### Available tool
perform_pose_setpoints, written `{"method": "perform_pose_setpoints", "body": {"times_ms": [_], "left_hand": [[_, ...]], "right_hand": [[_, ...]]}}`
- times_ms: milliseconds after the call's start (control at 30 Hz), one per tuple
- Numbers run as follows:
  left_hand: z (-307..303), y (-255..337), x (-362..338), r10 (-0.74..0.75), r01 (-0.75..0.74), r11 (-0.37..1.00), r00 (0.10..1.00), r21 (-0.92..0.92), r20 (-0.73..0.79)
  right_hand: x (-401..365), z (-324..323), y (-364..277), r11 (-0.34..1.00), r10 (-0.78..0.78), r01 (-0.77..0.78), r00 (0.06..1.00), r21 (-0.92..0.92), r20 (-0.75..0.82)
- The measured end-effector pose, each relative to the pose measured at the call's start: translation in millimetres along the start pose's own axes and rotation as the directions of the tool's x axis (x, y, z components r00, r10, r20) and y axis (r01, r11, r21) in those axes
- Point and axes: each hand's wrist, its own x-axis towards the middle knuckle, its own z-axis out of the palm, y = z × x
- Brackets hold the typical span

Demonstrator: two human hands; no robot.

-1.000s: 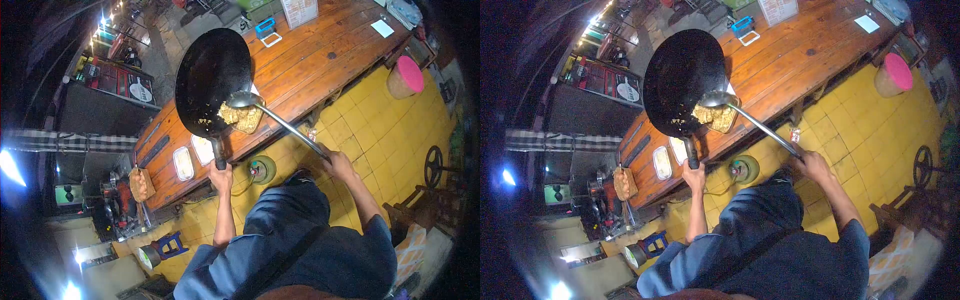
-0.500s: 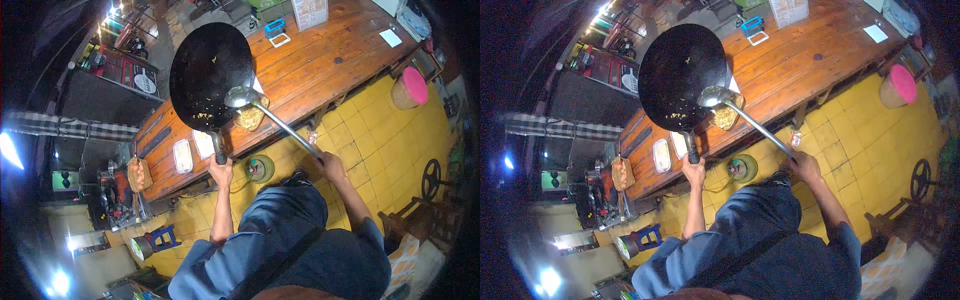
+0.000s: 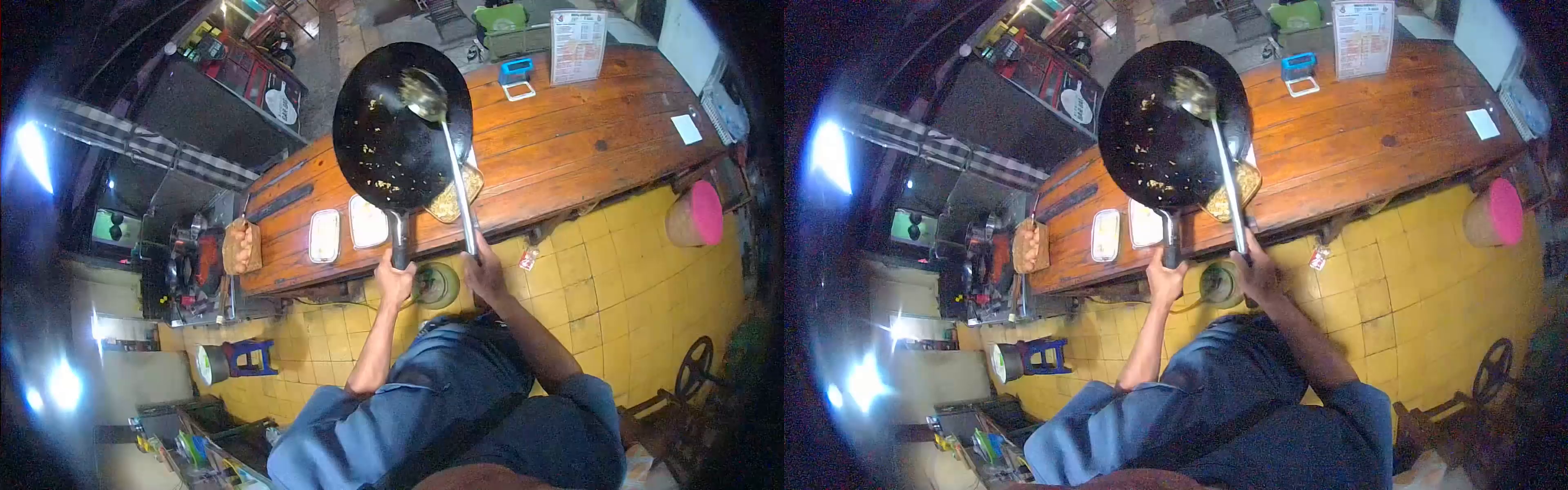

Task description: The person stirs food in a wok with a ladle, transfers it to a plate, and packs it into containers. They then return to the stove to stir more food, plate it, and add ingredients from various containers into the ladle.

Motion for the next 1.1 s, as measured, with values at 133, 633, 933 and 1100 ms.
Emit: {"method": "perform_pose_setpoints", "body": {"times_ms": [133,633,933,1100], "left_hand": [[4.2,1.7,5.2,-0.074,0.073,0.997,0.997,0.035,0.030],[1.7,-0.1,1.5,-0.106,0.105,0.993,0.994,0.053,0.021],[-9.0,-6.1,11.7,-0.151,0.151,0.988,0.988,-0.004,-0.008],[-5.2,-24.8,12.4,-0.102,0.102,0.993,0.995,-0.057,0.006]], "right_hand": [[7.4,-38.1,24.2,0.888,-0.291,0.286,0.956,-0.360,0.042],[16.7,-6.0,-26.2,0.871,0.387,-0.451,0.874,0.195,0.293],[-33.6,-144.9,52.0,0.667,-0.133,0.215,0.977,-0.713,0.169],[-5.7,-72.9,-6.3,0.923,-0.203,0.194,0.979,-0.333,0.005]]}}
